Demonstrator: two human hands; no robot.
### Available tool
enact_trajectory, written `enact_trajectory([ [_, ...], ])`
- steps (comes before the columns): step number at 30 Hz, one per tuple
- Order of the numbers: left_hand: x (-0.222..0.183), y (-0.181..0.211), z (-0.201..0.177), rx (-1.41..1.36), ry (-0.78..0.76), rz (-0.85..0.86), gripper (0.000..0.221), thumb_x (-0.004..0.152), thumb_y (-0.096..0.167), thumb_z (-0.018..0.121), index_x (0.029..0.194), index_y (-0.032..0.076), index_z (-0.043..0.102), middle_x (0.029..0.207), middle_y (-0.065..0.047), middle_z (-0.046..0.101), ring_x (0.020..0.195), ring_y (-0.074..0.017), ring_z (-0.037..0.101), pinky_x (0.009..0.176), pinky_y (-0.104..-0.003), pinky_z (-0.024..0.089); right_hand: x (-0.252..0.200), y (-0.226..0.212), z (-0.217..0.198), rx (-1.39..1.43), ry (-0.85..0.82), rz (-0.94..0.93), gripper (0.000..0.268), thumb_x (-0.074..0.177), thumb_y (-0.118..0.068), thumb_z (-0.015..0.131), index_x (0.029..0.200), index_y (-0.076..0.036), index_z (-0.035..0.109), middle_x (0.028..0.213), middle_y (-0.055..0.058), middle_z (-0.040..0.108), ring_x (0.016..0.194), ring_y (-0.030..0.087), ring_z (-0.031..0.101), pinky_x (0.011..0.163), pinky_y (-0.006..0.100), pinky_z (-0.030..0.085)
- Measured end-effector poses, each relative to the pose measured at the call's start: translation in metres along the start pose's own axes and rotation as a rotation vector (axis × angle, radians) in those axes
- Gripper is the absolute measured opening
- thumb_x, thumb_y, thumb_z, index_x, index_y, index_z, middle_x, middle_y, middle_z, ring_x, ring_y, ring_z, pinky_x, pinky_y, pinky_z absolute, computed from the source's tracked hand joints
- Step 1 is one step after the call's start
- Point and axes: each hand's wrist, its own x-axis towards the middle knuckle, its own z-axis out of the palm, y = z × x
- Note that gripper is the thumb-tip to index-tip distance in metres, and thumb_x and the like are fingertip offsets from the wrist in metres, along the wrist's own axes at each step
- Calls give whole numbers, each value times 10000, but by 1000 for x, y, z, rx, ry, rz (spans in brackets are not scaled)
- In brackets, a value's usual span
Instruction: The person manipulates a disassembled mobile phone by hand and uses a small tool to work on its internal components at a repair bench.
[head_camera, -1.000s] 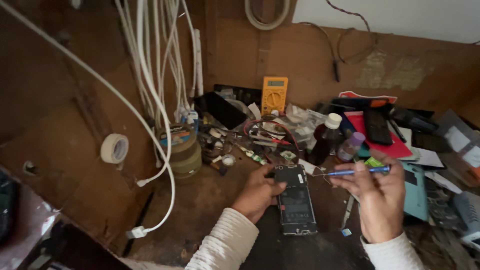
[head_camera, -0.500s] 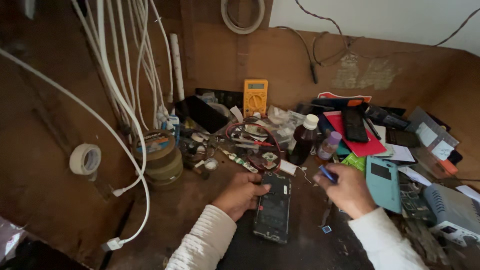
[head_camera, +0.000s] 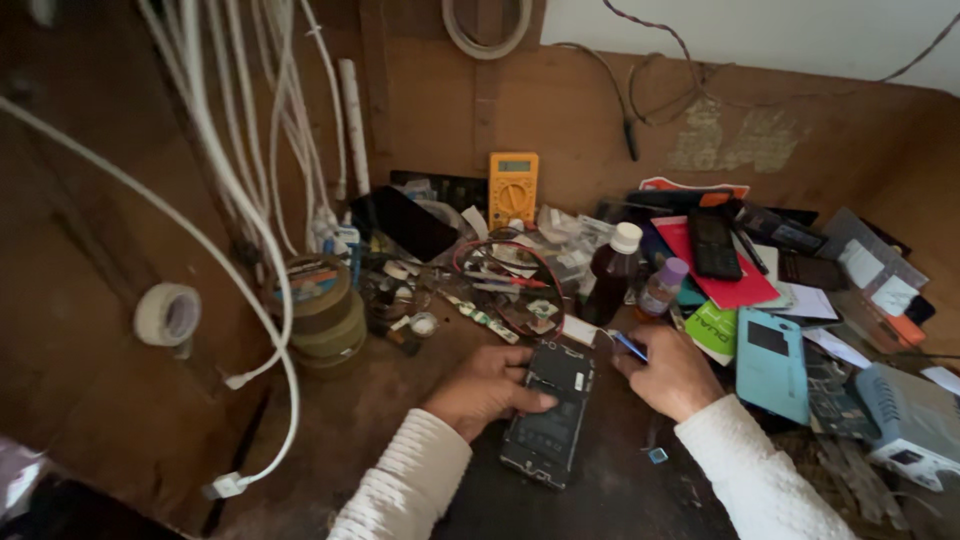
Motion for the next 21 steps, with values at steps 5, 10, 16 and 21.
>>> enact_trajectory([
  [5,-4,-5,2,-19,2,63,575,782,-91,734,1344,-51,616,1110,-113,767,986,-193,738,887,-316,598,2,6,6,-25,-17,21,290,877,-296,720,963,-20,747,912,242,736,901,413,699,821,482,530],
  [10,-7,1,4,28,43,16,563,779,-87,730,1329,-31,624,1084,-119,769,963,-192,735,872,-319,596,-2,1,5,-24,24,-19,330,904,-318,712,991,1,728,944,252,728,924,422,685,828,479,523],
  [16,-7,0,3,-3,28,33,524,803,-77,723,1318,-28,641,1056,-104,766,892,-156,706,805,-287,562,-5,-2,4,45,23,81,353,860,-289,753,1072,-8,727,926,261,735,847,399,721,787,449,549],
  [21,-7,1,1,9,46,-19,477,858,-15,678,1333,26,657,1051,-23,759,855,-102,654,727,-257,504,-7,3,8,105,184,5,382,853,-268,762,1113,9,724,936,248,731,776,356,717,734,428,548],
])
